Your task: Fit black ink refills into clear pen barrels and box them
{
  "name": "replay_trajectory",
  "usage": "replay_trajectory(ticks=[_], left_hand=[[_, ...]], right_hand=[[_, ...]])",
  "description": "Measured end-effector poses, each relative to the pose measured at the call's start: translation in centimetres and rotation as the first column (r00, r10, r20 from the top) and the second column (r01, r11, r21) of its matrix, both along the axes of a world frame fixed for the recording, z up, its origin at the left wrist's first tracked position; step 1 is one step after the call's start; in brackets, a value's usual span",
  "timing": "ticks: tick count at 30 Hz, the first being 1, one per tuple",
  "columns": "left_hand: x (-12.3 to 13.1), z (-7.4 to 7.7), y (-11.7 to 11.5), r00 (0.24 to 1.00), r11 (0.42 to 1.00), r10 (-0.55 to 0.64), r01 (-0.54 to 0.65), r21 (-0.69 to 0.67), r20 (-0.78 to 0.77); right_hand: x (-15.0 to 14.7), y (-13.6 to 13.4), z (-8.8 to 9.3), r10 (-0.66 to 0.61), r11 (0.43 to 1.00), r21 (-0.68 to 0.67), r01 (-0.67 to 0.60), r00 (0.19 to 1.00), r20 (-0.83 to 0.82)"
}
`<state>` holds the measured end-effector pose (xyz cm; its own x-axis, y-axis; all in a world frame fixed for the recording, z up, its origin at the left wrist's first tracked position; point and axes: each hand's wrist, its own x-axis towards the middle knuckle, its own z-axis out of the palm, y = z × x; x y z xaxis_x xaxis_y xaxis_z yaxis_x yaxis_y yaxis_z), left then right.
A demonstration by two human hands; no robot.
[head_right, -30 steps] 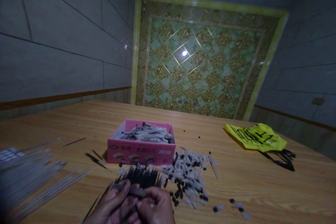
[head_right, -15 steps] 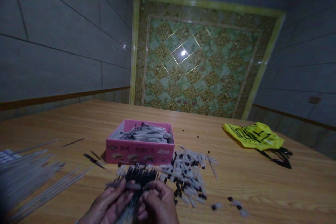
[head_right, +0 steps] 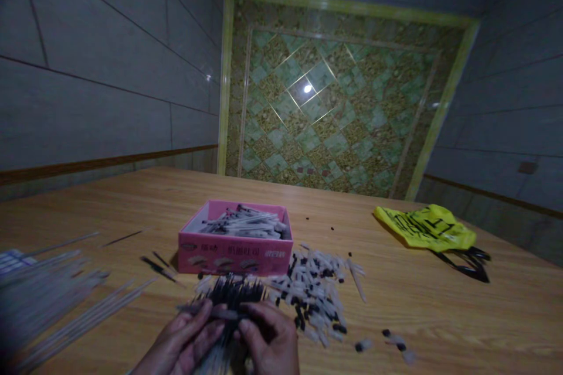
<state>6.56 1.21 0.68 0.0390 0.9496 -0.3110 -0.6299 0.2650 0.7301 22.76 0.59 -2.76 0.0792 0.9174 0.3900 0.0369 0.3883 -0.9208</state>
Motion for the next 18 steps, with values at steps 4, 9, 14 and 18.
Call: replay_trajectory(ticks=[4, 9, 14, 18], left_hand=[[0.01, 0.05, -0.02, 1.000, 1.000, -0.004, 0.004, 0.005, -0.006], [-0.13, 0.16, -0.22, 0.999, 1.000, -0.024, 0.024, 0.015, -0.024], [-0.20, 0.15, -0.39, 0.999, 1.000, -0.020, 0.020, 0.005, -0.037], [-0.31, 0.42, -0.49, 0.996, 0.997, -0.051, 0.055, 0.050, -0.080]], right_hand=[[-0.10, -0.09, 0.13, -0.018, 0.997, 0.078, 0.014, 0.998, 0.060], [-0.01, 0.05, 0.25, -0.038, 0.990, 0.137, 0.019, 0.991, 0.132], [-0.01, 0.07, 0.16, -0.058, 0.989, 0.146, 0.032, 0.982, 0.181], [0.01, -0.09, 0.25, -0.105, 0.990, 0.114, 0.078, 0.963, 0.249]])
